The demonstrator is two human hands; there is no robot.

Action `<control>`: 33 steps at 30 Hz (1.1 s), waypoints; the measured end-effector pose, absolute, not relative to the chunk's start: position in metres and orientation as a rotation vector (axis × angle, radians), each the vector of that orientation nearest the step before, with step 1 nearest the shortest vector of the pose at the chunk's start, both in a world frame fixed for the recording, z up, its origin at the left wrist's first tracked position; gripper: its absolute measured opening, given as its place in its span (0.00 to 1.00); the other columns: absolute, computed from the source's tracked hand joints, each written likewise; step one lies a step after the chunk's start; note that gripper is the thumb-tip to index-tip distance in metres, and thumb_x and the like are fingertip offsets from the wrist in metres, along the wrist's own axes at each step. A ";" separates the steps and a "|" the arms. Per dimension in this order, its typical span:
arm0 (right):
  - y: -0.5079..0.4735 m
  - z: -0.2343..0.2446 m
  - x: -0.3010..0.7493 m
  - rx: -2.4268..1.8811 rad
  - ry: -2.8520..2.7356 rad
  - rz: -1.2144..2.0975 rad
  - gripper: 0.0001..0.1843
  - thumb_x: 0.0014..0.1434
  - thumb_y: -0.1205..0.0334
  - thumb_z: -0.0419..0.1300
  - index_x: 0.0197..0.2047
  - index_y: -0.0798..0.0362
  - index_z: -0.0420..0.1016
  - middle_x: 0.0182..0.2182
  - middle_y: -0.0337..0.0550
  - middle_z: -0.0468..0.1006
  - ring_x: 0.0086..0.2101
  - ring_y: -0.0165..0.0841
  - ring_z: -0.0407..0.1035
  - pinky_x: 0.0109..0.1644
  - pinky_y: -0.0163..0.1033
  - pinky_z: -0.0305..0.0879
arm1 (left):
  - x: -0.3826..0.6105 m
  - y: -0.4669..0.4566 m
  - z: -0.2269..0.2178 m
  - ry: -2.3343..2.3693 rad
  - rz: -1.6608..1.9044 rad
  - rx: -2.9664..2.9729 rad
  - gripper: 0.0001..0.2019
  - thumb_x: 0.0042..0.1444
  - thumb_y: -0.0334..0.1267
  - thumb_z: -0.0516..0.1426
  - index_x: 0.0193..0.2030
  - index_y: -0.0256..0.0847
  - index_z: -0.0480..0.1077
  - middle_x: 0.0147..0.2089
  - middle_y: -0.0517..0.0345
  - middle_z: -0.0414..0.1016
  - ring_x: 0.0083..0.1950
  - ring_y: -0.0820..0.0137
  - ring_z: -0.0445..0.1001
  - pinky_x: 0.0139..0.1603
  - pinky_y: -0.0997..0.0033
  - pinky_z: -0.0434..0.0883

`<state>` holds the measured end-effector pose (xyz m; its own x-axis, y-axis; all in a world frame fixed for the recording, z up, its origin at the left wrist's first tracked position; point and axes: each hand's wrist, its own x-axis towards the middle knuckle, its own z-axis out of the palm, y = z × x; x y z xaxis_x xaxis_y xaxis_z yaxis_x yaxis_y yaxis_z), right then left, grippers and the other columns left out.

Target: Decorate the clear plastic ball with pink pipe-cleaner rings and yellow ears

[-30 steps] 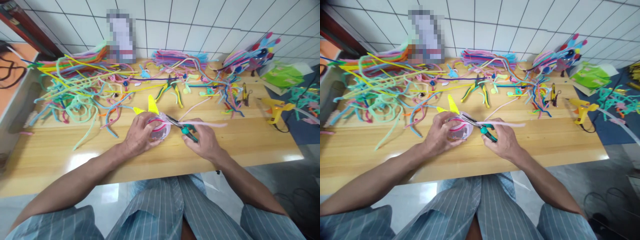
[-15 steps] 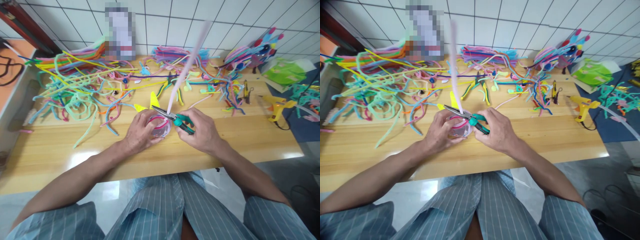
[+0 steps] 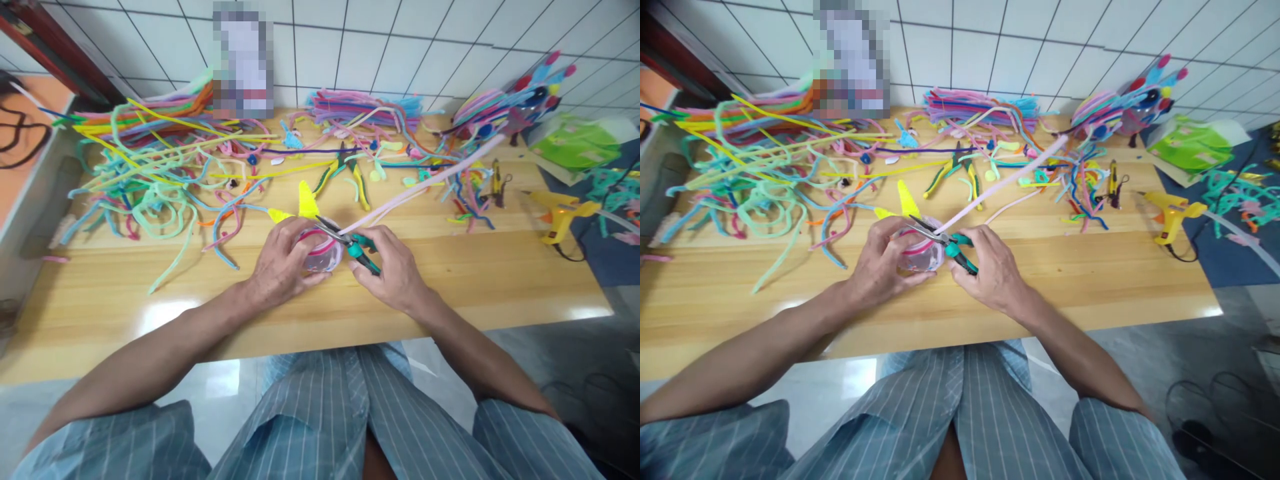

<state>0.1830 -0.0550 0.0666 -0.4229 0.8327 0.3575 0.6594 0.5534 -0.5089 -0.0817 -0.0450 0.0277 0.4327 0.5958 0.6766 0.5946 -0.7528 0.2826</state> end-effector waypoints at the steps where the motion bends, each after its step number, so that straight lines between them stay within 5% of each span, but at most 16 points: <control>1: -0.056 0.065 0.182 -1.201 -2.208 0.401 0.22 0.66 0.61 0.63 0.62 0.47 0.70 0.51 0.51 0.82 0.51 0.48 0.78 0.54 0.53 0.78 | -0.082 -0.045 0.027 1.106 1.260 2.660 0.35 0.59 0.49 0.72 0.69 0.46 0.65 0.64 0.41 0.74 0.67 0.50 0.74 0.66 0.45 0.77; 12: -0.059 0.065 0.181 -1.279 -2.134 0.602 0.15 0.68 0.56 0.61 0.56 0.47 0.72 0.42 0.44 0.83 0.38 0.39 0.77 0.43 0.44 0.76 | -0.077 -0.047 0.026 1.091 1.261 2.687 0.34 0.65 0.51 0.69 0.73 0.46 0.65 0.65 0.43 0.77 0.68 0.50 0.74 0.70 0.44 0.76; 23: -0.060 0.062 0.176 -1.305 -2.156 0.439 0.16 0.67 0.57 0.61 0.58 0.46 0.72 0.44 0.47 0.82 0.42 0.43 0.79 0.47 0.47 0.77 | -0.076 -0.043 0.024 1.088 1.183 2.680 0.29 0.69 0.52 0.65 0.71 0.48 0.66 0.68 0.44 0.78 0.72 0.53 0.76 0.74 0.40 0.75; 33: -0.064 0.056 0.174 -1.306 -2.187 0.150 0.21 0.66 0.59 0.62 0.60 0.50 0.70 0.49 0.52 0.82 0.49 0.47 0.79 0.53 0.51 0.79 | -0.078 -0.045 0.026 0.970 1.268 2.708 0.33 0.67 0.49 0.68 0.73 0.42 0.63 0.66 0.42 0.80 0.74 0.51 0.75 0.75 0.43 0.76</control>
<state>0.1745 -0.0636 0.0558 -0.3516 0.8360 0.4213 0.7706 0.5140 -0.3769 -0.0778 -0.0453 0.0261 0.4843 0.5309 0.6954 0.5328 -0.8094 0.2470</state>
